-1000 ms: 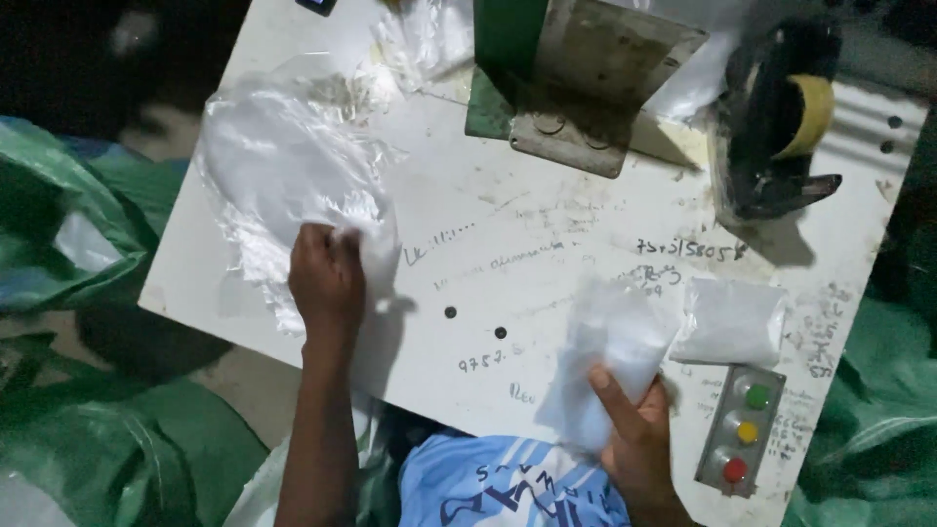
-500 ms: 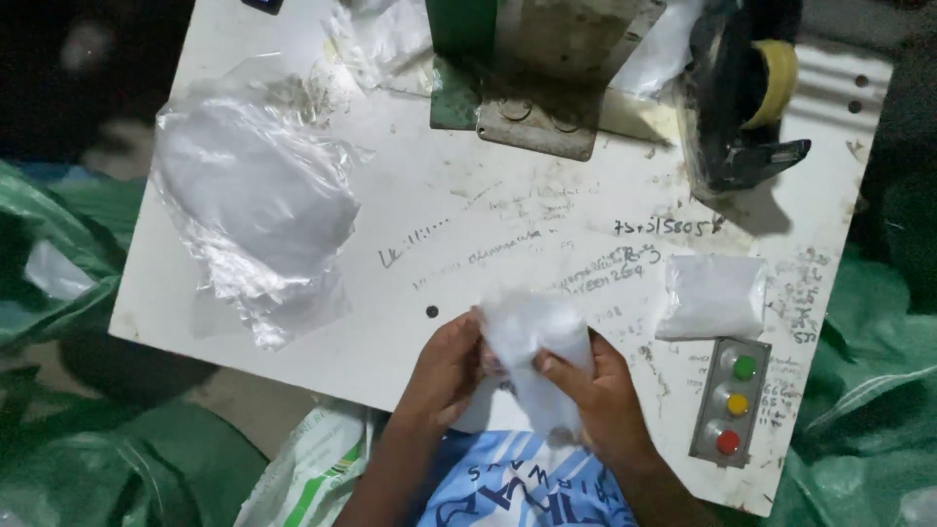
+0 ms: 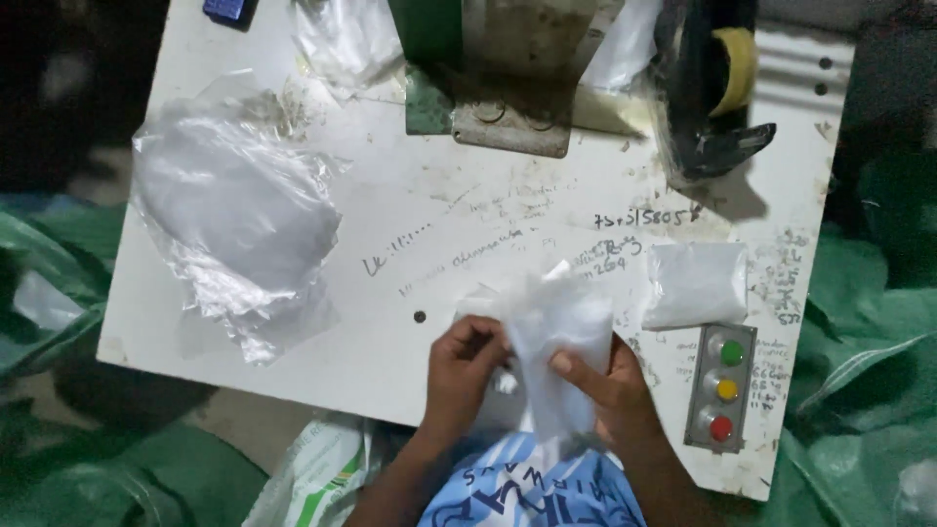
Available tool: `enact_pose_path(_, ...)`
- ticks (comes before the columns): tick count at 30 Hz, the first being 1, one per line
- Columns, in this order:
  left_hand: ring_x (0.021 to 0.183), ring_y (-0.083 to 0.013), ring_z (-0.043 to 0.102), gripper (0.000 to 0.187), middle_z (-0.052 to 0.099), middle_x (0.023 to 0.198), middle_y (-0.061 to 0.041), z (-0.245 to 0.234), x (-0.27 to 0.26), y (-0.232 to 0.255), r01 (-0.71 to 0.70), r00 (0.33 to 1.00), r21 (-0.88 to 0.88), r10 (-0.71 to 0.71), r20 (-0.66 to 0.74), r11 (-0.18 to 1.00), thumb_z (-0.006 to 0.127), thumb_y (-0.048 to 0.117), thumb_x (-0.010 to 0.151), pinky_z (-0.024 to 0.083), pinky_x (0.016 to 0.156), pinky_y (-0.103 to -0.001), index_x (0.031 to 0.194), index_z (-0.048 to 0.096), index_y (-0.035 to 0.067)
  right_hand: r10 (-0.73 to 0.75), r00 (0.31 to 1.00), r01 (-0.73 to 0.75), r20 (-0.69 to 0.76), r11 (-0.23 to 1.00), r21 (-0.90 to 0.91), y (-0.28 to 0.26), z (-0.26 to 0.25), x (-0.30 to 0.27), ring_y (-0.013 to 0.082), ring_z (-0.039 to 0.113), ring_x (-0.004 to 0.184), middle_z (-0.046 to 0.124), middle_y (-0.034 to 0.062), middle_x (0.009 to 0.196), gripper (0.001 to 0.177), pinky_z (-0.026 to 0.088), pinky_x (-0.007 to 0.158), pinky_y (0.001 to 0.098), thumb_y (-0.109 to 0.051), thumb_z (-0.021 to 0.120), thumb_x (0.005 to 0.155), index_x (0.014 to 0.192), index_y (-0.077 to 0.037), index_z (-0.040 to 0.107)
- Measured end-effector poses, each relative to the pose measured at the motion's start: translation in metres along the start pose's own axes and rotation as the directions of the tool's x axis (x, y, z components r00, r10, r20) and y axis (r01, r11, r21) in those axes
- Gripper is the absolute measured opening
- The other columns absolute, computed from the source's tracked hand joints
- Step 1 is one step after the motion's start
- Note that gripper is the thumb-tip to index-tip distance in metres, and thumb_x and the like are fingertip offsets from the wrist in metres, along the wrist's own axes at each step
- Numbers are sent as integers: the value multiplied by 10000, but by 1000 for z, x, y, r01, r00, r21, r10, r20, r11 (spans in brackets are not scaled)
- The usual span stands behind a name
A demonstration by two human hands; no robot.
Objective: The person is organizing small plastic bags by picking them up from a pile, folding them, and stacking them neatly on a work table near a machine.
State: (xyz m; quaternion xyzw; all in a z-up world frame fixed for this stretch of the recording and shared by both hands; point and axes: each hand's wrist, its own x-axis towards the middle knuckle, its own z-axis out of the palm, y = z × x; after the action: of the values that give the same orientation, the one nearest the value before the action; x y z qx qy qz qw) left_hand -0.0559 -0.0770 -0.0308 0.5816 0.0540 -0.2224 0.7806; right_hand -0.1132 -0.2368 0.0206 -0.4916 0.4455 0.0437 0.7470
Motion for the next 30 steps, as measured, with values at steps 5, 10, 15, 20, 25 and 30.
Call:
enact_pose_path(5, 726, -173, 598, 426, 633, 814, -64, 2, 5, 20, 371, 929, -179, -366, 58, 911, 593, 477, 956, 536, 694, -325, 987, 653, 56, 66, 998, -66, 6, 998, -10, 0, -4, 4, 368, 705, 929, 747, 206, 1055, 552, 572, 772, 484, -59, 769, 721, 1262, 4, 679)
enact_pose_path(10, 808, -110, 584, 266, 632, 868, 10, 0, 2, 19, 30, 999, 121, -27, -28, 992, 624, 369, 989, 483, 736, -275, 922, 660, 114, -209, 927, 172, -311, 975, -142, -1, 11, -23, 291, 723, 1049, 757, 120, 1148, 495, 611, 842, 421, -157, 760, 785, 1269, -81, 685)
enact_pose_path(15, 730, -115, 572, 84, 617, 817, -10, 18, -12, -21, -134, 974, 46, 140, -176, 990, 586, 171, 976, 463, 652, -290, 993, 618, 95, -424, 692, 689, 585, 146, -710, 39, 0, -11, 296, 761, 899, 594, 186, 1450, 697, 665, 692, 346, 95, 722, 726, 1380, -107, 591)
enact_pose_path(20, 581, -107, 525, 216, 569, 635, 13, 20, -14, -10, -359, 899, 566, 439, -5, 742, 676, 247, 969, 424, 536, -283, 825, 684, 86, -269, 803, 486, 532, -221, -846, 43, 0, -4, 290, 683, 819, 587, 41, 1255, 427, 588, 565, 486, -71, 608, 880, 1299, -153, 603)
enact_pose_path(25, 494, -215, 476, 284, 493, 568, -13, 14, -10, -9, -478, 709, 871, 635, 308, 112, 624, 255, 1007, 374, 509, -365, 739, 627, 163, 21, 904, 420, 428, 160, -894, 0, 7, -14, 303, 680, 1009, 562, -17, 1316, 471, 550, 748, 509, -158, 581, 896, 1353, -224, 489)
enact_pose_path(30, 490, -168, 395, 156, 414, 588, -17, 22, -12, 8, -691, 348, 689, 734, 584, -221, 824, 232, 947, 328, 467, -344, 985, 774, 89, -59, 998, 35, -28, 847, -530, -24, 13, -13, 193, 715, 757, 790, 78, 777, 499, 516, 699, 324, -267, 753, 866, 1332, -183, 593)
